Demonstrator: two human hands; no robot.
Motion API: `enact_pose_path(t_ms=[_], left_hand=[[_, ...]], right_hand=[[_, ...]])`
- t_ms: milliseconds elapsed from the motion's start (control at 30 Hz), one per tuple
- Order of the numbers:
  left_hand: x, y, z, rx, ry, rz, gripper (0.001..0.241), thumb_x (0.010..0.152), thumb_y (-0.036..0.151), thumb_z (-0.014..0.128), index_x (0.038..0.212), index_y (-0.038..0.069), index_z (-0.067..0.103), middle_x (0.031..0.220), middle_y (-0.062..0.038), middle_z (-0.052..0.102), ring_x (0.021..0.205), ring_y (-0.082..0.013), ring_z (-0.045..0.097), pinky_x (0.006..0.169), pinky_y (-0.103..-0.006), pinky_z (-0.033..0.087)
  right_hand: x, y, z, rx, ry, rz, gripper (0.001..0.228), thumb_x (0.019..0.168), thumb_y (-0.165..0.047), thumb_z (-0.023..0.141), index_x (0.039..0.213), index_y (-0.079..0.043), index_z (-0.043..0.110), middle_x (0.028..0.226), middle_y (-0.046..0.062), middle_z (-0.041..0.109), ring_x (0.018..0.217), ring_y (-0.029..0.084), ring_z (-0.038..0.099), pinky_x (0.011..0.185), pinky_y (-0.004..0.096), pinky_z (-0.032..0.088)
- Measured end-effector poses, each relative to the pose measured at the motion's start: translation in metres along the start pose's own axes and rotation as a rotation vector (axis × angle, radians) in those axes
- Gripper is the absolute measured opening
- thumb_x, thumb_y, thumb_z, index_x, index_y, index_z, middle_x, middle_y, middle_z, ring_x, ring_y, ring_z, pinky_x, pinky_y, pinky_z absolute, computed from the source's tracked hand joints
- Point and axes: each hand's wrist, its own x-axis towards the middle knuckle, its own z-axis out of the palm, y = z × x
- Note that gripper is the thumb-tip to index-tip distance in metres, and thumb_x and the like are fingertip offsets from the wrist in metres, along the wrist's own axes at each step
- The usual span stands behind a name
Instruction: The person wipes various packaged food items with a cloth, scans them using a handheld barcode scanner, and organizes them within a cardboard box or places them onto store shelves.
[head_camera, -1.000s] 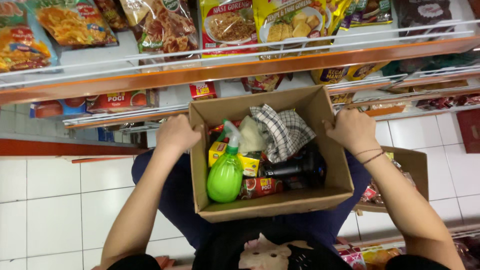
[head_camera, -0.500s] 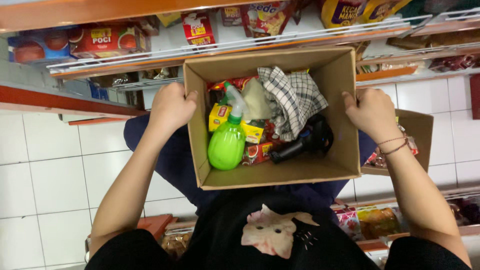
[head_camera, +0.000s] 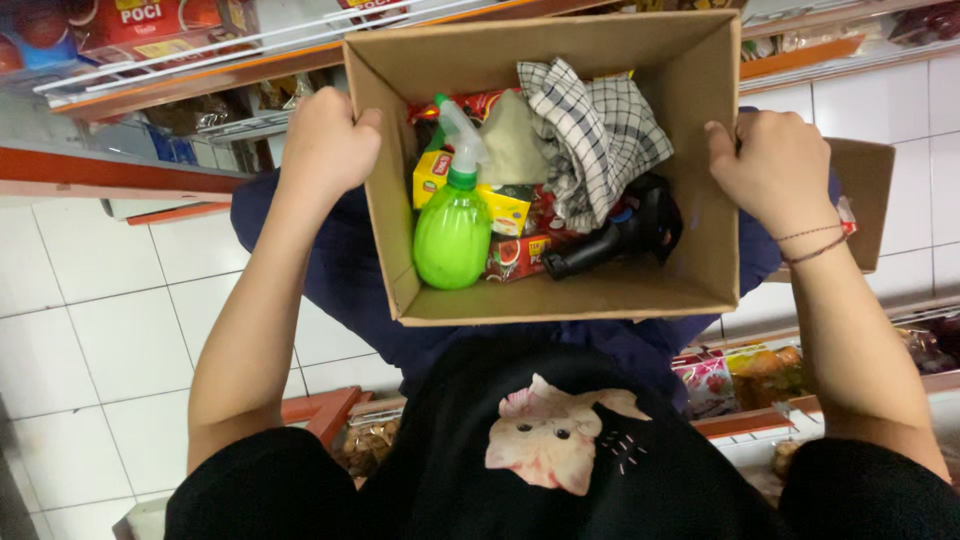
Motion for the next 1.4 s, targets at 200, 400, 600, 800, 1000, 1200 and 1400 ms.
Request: enact_pose_path(t_ms=[200, 400, 600, 800, 1000, 1200, 1400], left_hand=[[0.008, -0.001, 0.002, 0.018, -0.059, -0.004, 0.041, 0.092, 0.026, 0.067, 0.071, -0.009, 0.066, 0.075, -0.034, 0.062, 0.081, -0.0508, 0.064, 0.081, -0.0553, 0.052], [0.018, 0.001, 0.0, -0.033, -0.096, 0.051, 0.037, 0.091, 0.026, 0.066, 0.075, -0.007, 0.067, 0.076, -0.034, 0.063, 0.08, -0.0519, 0.064, 0.082, -0.0564, 0.051], [0.0, 0.024, 0.0, 0.079, -0.137, 0.129, 0.041, 0.091, 0.025, 0.065, 0.065, -0.007, 0.064, 0.076, -0.035, 0.063, 0.081, -0.0541, 0.063, 0.081, -0.06, 0.049], [-0.035, 0.042, -0.002, 0.052, -0.182, 0.031, 0.039, 0.093, 0.024, 0.06, 0.071, -0.007, 0.066, 0.077, -0.034, 0.065, 0.081, -0.0517, 0.064, 0.085, -0.0578, 0.051], [-0.034, 0.04, 0.004, 0.056, -0.087, 0.023, 0.038, 0.093, 0.023, 0.058, 0.071, -0.007, 0.067, 0.076, -0.033, 0.066, 0.08, -0.0515, 0.064, 0.083, -0.0584, 0.051], [-0.03, 0.037, 0.001, 0.06, -0.137, -0.045, 0.04, 0.093, 0.025, 0.058, 0.071, -0.007, 0.069, 0.077, -0.034, 0.066, 0.079, -0.0505, 0.066, 0.084, -0.0569, 0.053], [-0.029, 0.036, 0.003, 0.067, -0.097, -0.037, 0.038, 0.092, 0.026, 0.059, 0.074, -0.006, 0.069, 0.077, -0.034, 0.067, 0.077, -0.0514, 0.065, 0.08, -0.0578, 0.053]], right_hand=[[-0.017, -0.002, 0.0, -0.049, -0.022, 0.036, 0.057, 0.112, -0.042, 0.066, 0.069, -0.004, 0.069, 0.065, 0.023, 0.063, 0.068, 0.044, 0.064, 0.066, 0.052, 0.055], [-0.063, -0.011, -0.002, -0.039, -0.088, 0.12, 0.058, 0.113, -0.043, 0.064, 0.07, -0.005, 0.069, 0.064, 0.022, 0.063, 0.063, 0.041, 0.064, 0.065, 0.051, 0.054], [-0.039, -0.022, -0.021, -0.363, 0.072, 0.09, 0.055, 0.108, -0.051, 0.069, 0.071, -0.011, 0.07, 0.061, 0.013, 0.063, 0.057, 0.032, 0.064, 0.055, 0.042, 0.051], [0.003, -0.075, -0.059, -0.038, 0.201, -0.22, 0.035, 0.107, -0.034, 0.078, 0.089, -0.009, 0.063, 0.08, 0.011, 0.067, 0.07, 0.029, 0.065, 0.059, 0.04, 0.049], [0.083, -0.186, 0.025, 0.665, -0.33, -0.866, 0.036, 0.097, -0.014, 0.063, 0.129, 0.002, 0.061, 0.112, 0.024, 0.069, 0.094, 0.043, 0.067, 0.08, 0.049, 0.056], [0.117, -0.175, 0.086, -0.109, -0.61, -0.56, 0.06, 0.086, -0.055, 0.076, 0.109, 0.001, 0.074, 0.108, 0.024, 0.074, 0.103, 0.038, 0.072, 0.092, 0.043, 0.06], [0.12, -0.157, 0.109, -0.29, -0.73, -0.441, 0.056, 0.079, -0.052, 0.08, 0.112, -0.006, 0.074, 0.116, 0.018, 0.072, 0.105, 0.036, 0.072, 0.086, 0.048, 0.059]])
